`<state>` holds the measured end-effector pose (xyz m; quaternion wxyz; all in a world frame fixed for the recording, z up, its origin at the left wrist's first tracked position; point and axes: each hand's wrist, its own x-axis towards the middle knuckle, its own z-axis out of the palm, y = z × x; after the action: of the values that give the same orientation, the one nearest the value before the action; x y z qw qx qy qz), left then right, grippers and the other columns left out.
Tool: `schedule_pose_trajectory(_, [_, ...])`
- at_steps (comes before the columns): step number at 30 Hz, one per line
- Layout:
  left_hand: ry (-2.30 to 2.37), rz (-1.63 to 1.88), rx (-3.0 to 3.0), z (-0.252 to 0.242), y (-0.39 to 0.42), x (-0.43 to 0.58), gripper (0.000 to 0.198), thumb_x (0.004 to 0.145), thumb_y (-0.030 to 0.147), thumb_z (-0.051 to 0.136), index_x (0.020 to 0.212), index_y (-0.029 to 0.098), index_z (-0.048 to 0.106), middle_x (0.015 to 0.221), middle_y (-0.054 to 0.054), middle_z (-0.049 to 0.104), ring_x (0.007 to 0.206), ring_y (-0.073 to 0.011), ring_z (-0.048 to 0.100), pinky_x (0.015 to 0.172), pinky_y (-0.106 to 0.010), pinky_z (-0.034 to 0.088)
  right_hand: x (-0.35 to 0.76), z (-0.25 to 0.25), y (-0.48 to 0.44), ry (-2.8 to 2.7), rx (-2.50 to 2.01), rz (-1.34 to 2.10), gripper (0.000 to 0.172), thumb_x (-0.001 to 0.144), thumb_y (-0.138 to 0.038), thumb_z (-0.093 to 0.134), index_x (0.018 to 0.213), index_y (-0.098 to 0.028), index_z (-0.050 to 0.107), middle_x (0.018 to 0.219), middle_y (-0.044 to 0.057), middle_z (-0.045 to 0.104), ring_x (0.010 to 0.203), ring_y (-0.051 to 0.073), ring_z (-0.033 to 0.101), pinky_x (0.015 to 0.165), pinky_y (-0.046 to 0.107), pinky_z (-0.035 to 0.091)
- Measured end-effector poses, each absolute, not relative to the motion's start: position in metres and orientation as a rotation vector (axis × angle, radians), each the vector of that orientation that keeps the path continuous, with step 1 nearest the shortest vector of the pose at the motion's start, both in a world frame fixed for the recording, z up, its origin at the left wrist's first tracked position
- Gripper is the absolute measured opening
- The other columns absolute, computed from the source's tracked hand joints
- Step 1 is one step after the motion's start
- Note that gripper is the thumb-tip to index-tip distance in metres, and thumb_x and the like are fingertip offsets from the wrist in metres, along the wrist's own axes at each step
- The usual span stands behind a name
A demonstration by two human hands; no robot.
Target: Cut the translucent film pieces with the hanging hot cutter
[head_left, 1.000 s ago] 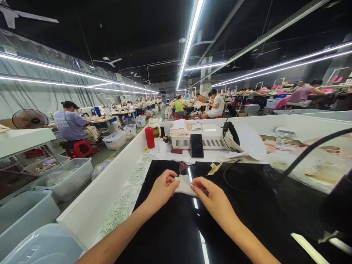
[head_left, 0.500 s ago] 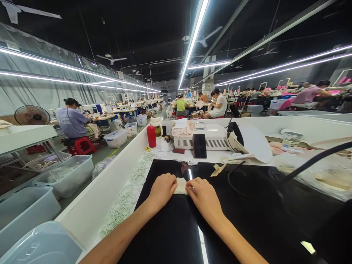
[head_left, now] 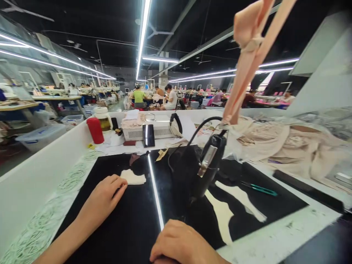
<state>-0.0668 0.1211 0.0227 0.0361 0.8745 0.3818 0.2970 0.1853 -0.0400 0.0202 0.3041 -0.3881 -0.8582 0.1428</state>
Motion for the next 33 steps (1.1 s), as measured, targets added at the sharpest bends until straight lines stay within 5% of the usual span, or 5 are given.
schedule_pose_trajectory(5, [0.826, 0.847, 2.808, 0.013, 0.075, -0.028, 0.027, 0.107, 0.033, 0.043, 0.102, 0.025, 0.069, 0.097, -0.002, 0.069, 0.088, -0.0195, 0.068, 0.081, -0.031, 0.055, 0.278, 0.019, -0.088, -2.019, -1.587, 0.325, 0.016, 0.103, -0.022, 0.055, 0.102, -0.025, 0.071, 0.09, 0.002, 0.074, 0.084, 0.019, 0.069, 0.075, 0.028, 0.052])
schedule_pose_trajectory(10, [0.555, 0.69, 2.861, 0.011, 0.031, 0.03, 0.027, 0.108, 0.022, 0.041, 0.1, 0.023, 0.066, 0.09, -0.002, 0.066, 0.079, -0.0177, 0.065, 0.075, -0.029, 0.053, 0.327, 0.005, -0.109, -1.718, -1.907, 0.393, 0.013, 0.101, -0.035, 0.057, 0.105, -0.029, 0.068, 0.093, 0.002, 0.068, 0.086, 0.022, 0.066, 0.071, 0.032, 0.052])
schedule_pose_trajectory(14, [0.419, 0.618, 2.856, 0.008, 0.01, 0.07, 0.022, 0.106, 0.018, 0.044, 0.102, 0.022, 0.065, 0.089, -0.002, 0.066, 0.077, -0.019, 0.064, 0.07, -0.03, 0.05, 0.325, -0.009, -0.109, -1.744, -1.889, 0.391, 0.011, 0.099, -0.033, 0.06, 0.102, -0.027, 0.069, 0.097, 0.004, 0.068, 0.091, 0.024, 0.067, 0.079, 0.038, 0.053])
schedule_pose_trajectory(20, [0.366, 0.673, 2.865, -0.003, 0.0, 0.106, 0.016, 0.102, 0.015, 0.05, 0.105, 0.022, 0.064, 0.086, -0.001, 0.066, 0.075, -0.0204, 0.063, 0.067, -0.033, 0.046, 0.321, -0.012, -0.103, -1.759, -1.797, 0.4, 0.03, 0.107, -0.033, 0.043, 0.099, -0.025, 0.071, 0.095, 0.005, 0.069, 0.092, 0.024, 0.067, 0.084, 0.04, 0.052])
schedule_pose_trajectory(33, [0.343, 0.711, 3.019, -0.01, -0.003, 0.124, 0.036, 0.094, 0.031, 0.072, 0.128, 0.025, 0.062, 0.089, 0.001, 0.065, 0.07, -0.0185, 0.059, 0.061, -0.032, 0.039, 0.33, -0.002, -0.102, -1.282, -1.724, 0.671, 0.023, 0.093, -0.039, 0.06, 0.079, -0.027, 0.074, 0.085, 0.002, 0.07, 0.077, 0.02, 0.062, 0.065, 0.03, 0.043])
